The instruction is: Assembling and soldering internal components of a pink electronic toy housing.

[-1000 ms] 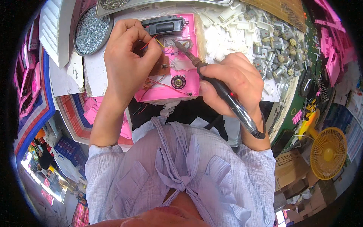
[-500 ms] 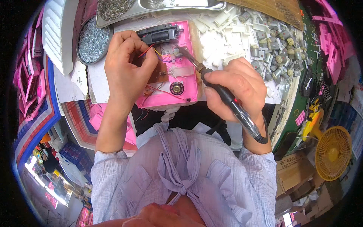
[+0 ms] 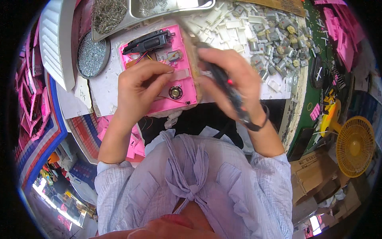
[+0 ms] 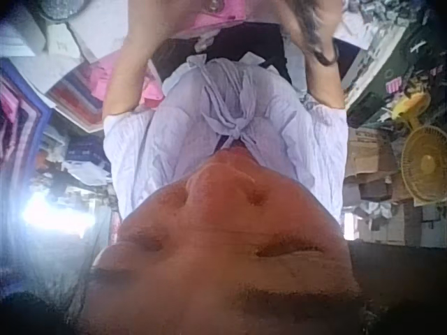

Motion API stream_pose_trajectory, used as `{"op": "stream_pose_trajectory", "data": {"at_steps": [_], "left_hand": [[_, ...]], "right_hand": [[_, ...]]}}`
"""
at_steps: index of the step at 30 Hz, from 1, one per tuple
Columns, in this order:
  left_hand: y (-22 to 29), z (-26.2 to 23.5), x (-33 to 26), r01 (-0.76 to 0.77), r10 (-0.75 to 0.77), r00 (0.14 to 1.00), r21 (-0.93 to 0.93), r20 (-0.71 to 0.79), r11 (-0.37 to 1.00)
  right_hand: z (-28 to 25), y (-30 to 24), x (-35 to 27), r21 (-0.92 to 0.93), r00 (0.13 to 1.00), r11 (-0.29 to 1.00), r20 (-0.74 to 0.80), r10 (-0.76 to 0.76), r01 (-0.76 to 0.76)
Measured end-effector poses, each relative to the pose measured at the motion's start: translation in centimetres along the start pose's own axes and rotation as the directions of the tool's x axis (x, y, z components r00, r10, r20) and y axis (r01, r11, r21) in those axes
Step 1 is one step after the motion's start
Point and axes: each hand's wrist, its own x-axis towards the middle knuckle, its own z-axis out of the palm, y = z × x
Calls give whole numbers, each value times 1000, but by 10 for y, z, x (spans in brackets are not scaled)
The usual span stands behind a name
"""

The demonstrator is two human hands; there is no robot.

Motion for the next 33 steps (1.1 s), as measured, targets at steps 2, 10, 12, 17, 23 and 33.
{"op": "stream_pose_trajectory", "data": {"at_steps": [2,10,12,17,23,33], "left_hand": [[3,-1,0,170,-171,985,-128,5,977],[-2,2,-1,114,-120,992,-151,-34,982],[-8,2,-2,-53,51,998,-67,-40,996],[-3,-9,-6,-133,127,982,29,140,991],[-4,-11,-6,-164,147,971,80,188,983],[-7,-12,-7,-178,158,967,86,201,980]], "right_hand": [[17,-4,14,-2,999,1000,33,30,-30],[45,3,31,-21,992,998,-110,-57,55],[34,-2,20,-49,996,999,-91,-20,16],[-23,-11,-10,223,989,975,-142,45,-12],[-38,-9,-6,168,996,985,92,14,-30],[-19,-6,10,92,975,996,222,-16,-4]]}}
